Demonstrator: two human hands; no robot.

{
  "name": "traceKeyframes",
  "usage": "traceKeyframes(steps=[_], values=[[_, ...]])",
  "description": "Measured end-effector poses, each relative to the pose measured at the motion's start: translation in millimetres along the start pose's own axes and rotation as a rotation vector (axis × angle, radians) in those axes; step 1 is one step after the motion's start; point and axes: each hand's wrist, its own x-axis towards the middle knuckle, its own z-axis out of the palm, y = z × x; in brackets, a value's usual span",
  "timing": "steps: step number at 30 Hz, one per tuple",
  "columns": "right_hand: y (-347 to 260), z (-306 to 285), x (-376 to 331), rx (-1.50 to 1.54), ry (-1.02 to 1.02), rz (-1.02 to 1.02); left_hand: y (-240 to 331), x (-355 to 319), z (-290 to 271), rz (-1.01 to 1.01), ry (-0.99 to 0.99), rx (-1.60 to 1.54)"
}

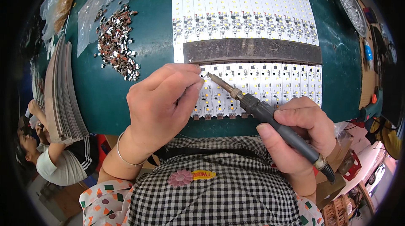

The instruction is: The person inserts small electronic components into the edge of a circuit board panel by hand, then solders them to the panel using a soldering iron and solder wire.

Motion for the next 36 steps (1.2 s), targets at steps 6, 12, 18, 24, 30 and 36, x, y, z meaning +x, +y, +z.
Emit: traceKeyframes(steps=[6, 12, 18, 24, 30, 36], values=[[2.4, -2.1, 2.3, -0.034, -0.002, -0.067, -0.9, 0.0, -0.5, 0.006, 0.014, 0.027], [28.3, -53.8, 28.7, -0.051, 0.452, -0.159, 6.7, -2.1, -8.0, -0.076, -0.048, 0.039], [84.4, -128.7, 89.1, -0.948, 0.712, -0.062, 5.2, -3.0, -10.1, -0.015, 0.005, -0.015], [69.1, -115.2, 62.4, -0.67, 0.867, -0.126, 11.6, -13.4, -36.7, -0.24, 0.032, -0.101], [8.6, -32.3, 4.9, -0.01, 0.366, -0.18, 4.8, -10.8, -27.8, -0.243, 0.067, -0.061], [-8.3, 0.2, -10.1, -0.049, -0.1, -0.146, -2.8, -8.5, -18.2, 0.045, -0.036, 0.104]])
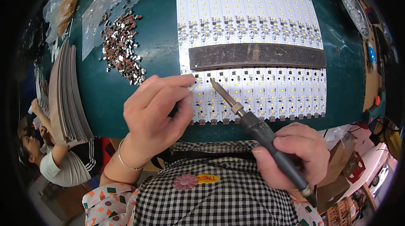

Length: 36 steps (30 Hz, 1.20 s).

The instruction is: The person inserts small electronic components into the edge of a circuit board panel by hand, then solders them to the panel using a soldering iron and solder wire.

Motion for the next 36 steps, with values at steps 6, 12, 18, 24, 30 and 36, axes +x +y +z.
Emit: traceKeyframes(steps=[6, 12, 18, 24, 30, 36], values=[[-1.4, 11.2, 4.3, 0.012, 0.006, -0.027, -4.6, 1.1, 0.0, -0.014, -0.037, 0.045], [-1.0, 14.3, 5.2, -0.04, -0.035, -0.014, -0.2, 6.5, -3.2, -0.071, -0.083, -0.007], [0.5, 17.0, 5.8, -0.036, -0.033, -0.066, -0.8, 8.3, -3.2, -0.062, -0.072, -0.017], [-2.6, 16.9, 12.8, -0.067, -0.085, -0.126, -1.9, 13.5, -1.2, -0.078, -0.081, -0.019], [-1.3, 19.1, 10.2, -0.018, -0.012, -0.062, -2.8, 15.8, -3.8, -0.09, -0.113, -0.036], [-1.5, 18.5, 9.5, -0.009, -0.02, -0.103, 0.3, 16.6, -5.0, -0.127, -0.137, -0.045]])
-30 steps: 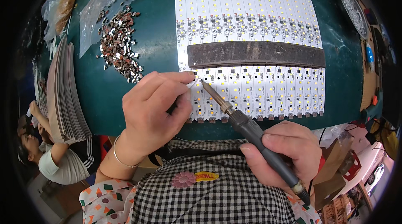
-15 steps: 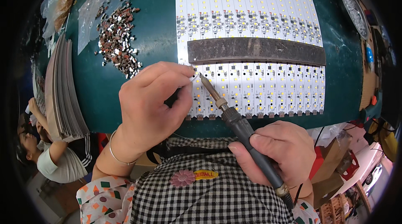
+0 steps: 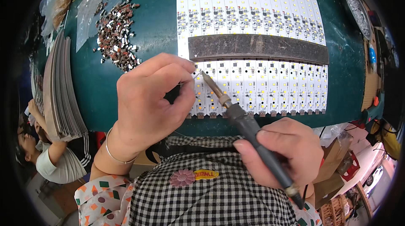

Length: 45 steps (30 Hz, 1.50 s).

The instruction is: The person inserts small electronic components into the edge of a circuit board panel by hand, then solders them to the panel using a soldering iron and solder wire.

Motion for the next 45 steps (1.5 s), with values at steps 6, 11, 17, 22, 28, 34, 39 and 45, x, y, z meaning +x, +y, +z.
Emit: traceKeyframes(steps=[6, 11, 17, 22, 28, 34, 39, 45], values=[[-1.4, -20.7, -13.4, 0.133, 0.079, 0.12, 4.4, -5.1, -10.1, -0.031, -0.026, -0.053], [-3.1, -19.7, -12.6, 0.133, 0.048, 0.139, -4.7, -13.1, -17.6, -0.016, 0.036, -0.1], [-0.7, -6.9, -9.2, 0.15, 0.02, 0.103, -12.7, -17.7, -7.9, -0.045, 0.222, -0.169], [-0.8, 3.4, -2.4, 0.122, 0.003, 0.051, -13.5, -16.1, -4.2, 0.003, 0.19, -0.112], [-0.2, 3.1, -1.1, 0.068, -0.032, 0.06, -19.9, -18.8, -3.6, 0.038, 0.091, -0.063], [-0.4, 6.9, 1.2, 0.044, -0.055, 0.089, -20.1, -18.9, -7.1, 0.018, 0.071, -0.111], [0.2, 12.4, 2.1, 0.049, -0.04, 0.08, -20.0, -18.8, -7.5, -0.008, 0.061, -0.127], [1.9, 15.9, 4.2, 0.044, -0.017, 0.01, -21.3, -15.3, -5.2, 0.022, 0.08, -0.108]])
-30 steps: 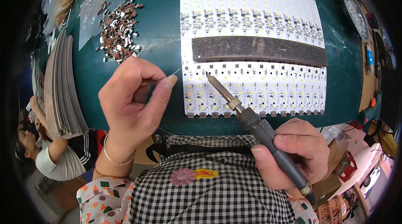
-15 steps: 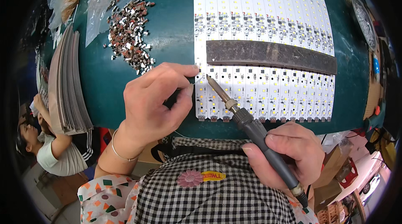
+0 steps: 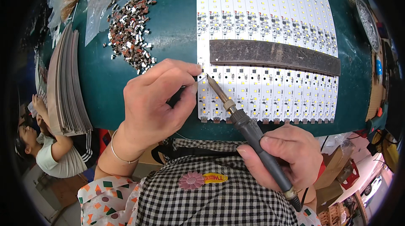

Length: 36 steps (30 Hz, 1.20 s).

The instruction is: The person inserts small electronic components into the edge of a circuit board panel by hand, then solders them to the panel using a soldering iron and solder wire.

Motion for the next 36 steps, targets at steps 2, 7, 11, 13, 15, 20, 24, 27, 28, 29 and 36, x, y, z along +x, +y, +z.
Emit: traceKeyframes(steps=[2, 7, 11, 13, 15, 20, 24, 27, 28, 29, 36], values=[[0.0, 1.2, -0.8, 0.002, 0.001, -0.007, 0.9, 0.5, 0.1, 0.007, -0.001, 0.019], [-1.6, 0.9, -1.1, -0.01, -0.017, -0.013, -0.1, -0.4, -0.5, 0.017, -0.014, 0.076], [-2.5, 2.4, 0.1, -0.027, -0.022, -0.012, 1.2, 0.7, -2.0, 0.013, -0.041, 0.088], [0.4, 2.3, 0.6, -0.024, -0.015, -0.016, 2.0, 1.5, 0.0, -0.006, -0.039, 0.109], [-4.1, 0.5, 2.4, -0.052, -0.038, -0.033, 1.8, 1.6, 1.1, 0.014, -0.015, 0.098], [-2.5, -8.6, -4.0, 0.004, 0.023, 0.053, 6.3, 3.4, -0.4, -0.043, -0.004, 0.052], [-10.4, -20.8, -16.6, 0.079, 0.186, 0.29, 7.0, 3.0, -0.3, -0.065, 0.0, 0.003], [-9.3, -24.4, -18.5, 0.052, 0.226, 0.297, 8.1, 2.4, 0.2, -0.075, -0.001, -0.004], [-8.6, -25.1, -19.8, 0.051, 0.261, 0.304, 8.5, 2.4, 0.7, -0.084, -0.001, -0.004], [-7.6, -25.0, -20.1, 0.052, 0.261, 0.303, 8.3, 1.6, 0.5, -0.084, 0.0, -0.002], [12.3, -61.2, -14.7, 0.049, 0.663, 0.181, 9.9, 0.3, -0.2, -0.082, 0.012, 0.011]])
